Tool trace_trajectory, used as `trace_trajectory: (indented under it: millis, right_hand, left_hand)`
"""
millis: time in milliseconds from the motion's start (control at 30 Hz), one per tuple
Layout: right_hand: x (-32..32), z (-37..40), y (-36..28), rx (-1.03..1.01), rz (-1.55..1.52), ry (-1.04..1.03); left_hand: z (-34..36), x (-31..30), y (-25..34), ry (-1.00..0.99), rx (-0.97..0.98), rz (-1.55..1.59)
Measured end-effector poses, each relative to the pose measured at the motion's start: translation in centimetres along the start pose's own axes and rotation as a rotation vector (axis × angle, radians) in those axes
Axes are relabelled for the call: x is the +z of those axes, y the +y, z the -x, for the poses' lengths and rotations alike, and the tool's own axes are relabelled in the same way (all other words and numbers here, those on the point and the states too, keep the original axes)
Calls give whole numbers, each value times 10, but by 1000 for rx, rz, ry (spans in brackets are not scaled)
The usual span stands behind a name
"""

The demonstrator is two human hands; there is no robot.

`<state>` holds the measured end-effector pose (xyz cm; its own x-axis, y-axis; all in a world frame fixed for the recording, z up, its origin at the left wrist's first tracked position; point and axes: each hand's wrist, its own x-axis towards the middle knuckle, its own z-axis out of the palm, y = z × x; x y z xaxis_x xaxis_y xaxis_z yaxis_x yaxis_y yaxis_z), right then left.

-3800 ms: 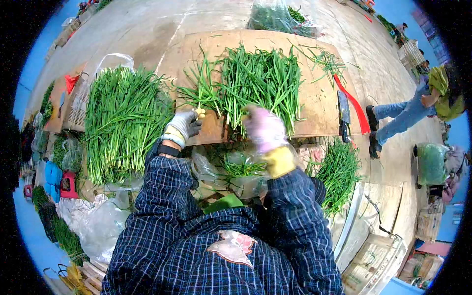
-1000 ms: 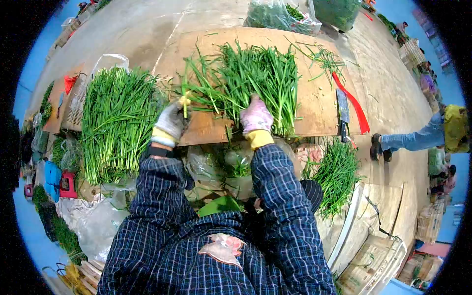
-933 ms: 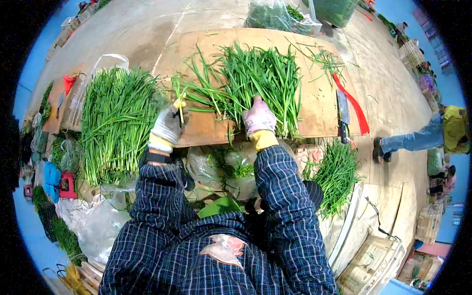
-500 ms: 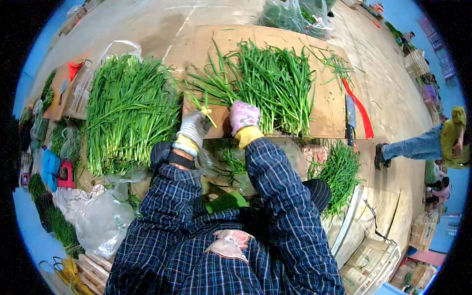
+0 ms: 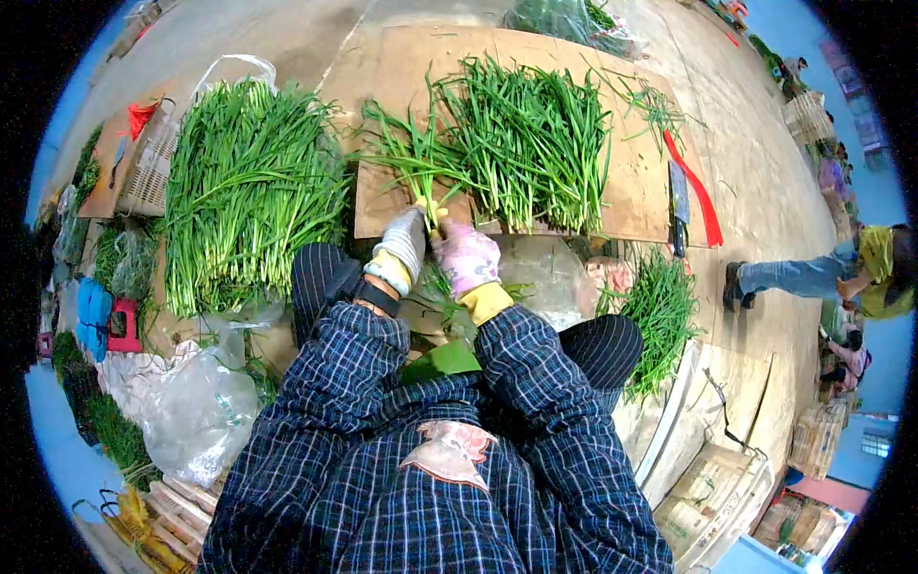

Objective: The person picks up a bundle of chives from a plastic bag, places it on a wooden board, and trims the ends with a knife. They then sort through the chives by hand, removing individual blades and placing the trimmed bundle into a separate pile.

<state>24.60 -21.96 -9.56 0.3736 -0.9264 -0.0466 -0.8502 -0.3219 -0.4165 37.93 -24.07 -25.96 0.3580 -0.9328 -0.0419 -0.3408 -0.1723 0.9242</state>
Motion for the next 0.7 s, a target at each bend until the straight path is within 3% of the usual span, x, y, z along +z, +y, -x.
trace_trajectory:
  millis: [67, 100, 167, 200, 233, 333, 367, 433, 500, 533, 567, 600, 667, 700]
  right_hand:
    - [-2, 5, 4, -99, 31, -83]
    - [0, 6, 6, -165, 38, -79]
    - [-27, 5, -1, -70, -51, -203]
    - [-46, 1, -1, -57, -89, -119]
    - [-62, -4, 0, -51, -128, -41]
    - [-66, -52, 16, -223, 256, 245]
    - [-55, -72, 25, -302, 401, 334]
    - [-48, -98, 25, -182, 579, 156]
    - [-54, -119, 34, 69, 441, 60]
    - [-61, -126, 40, 206, 290, 74]
    - [-71, -133, 48, 346, 143, 84]
    - [-79, -137, 60, 379, -21, 101]
    - [-84, -147, 76, 377, -25, 71]
    - [-86, -151, 81, 363, -11, 51]
  left_hand:
    - [20, -26, 71, -148, -329, 492]
    - [32, -39, 99, -115, -547, 769]
    - [35, -45, 113, -77, -500, 881]
    - [23, -46, 90, -182, -204, 557]
    - [23, -47, 105, -107, -399, 939]
    - [23, -73, 121, -261, -346, 1214]
    - [25, -82, 141, -181, -401, 1301]
    - [28, -115, 167, -308, -391, 1540]
    - [26, -149, 174, -446, -352, 1788]
    - [34, -165, 184, -243, -192, 1592]
    - [33, -178, 182, -176, -201, 1669]
    - [38, -187, 191, -132, -167, 1619]
    - [39, -189, 190, -66, -108, 1495]
    - [34, -177, 184, 27, -172, 1513]
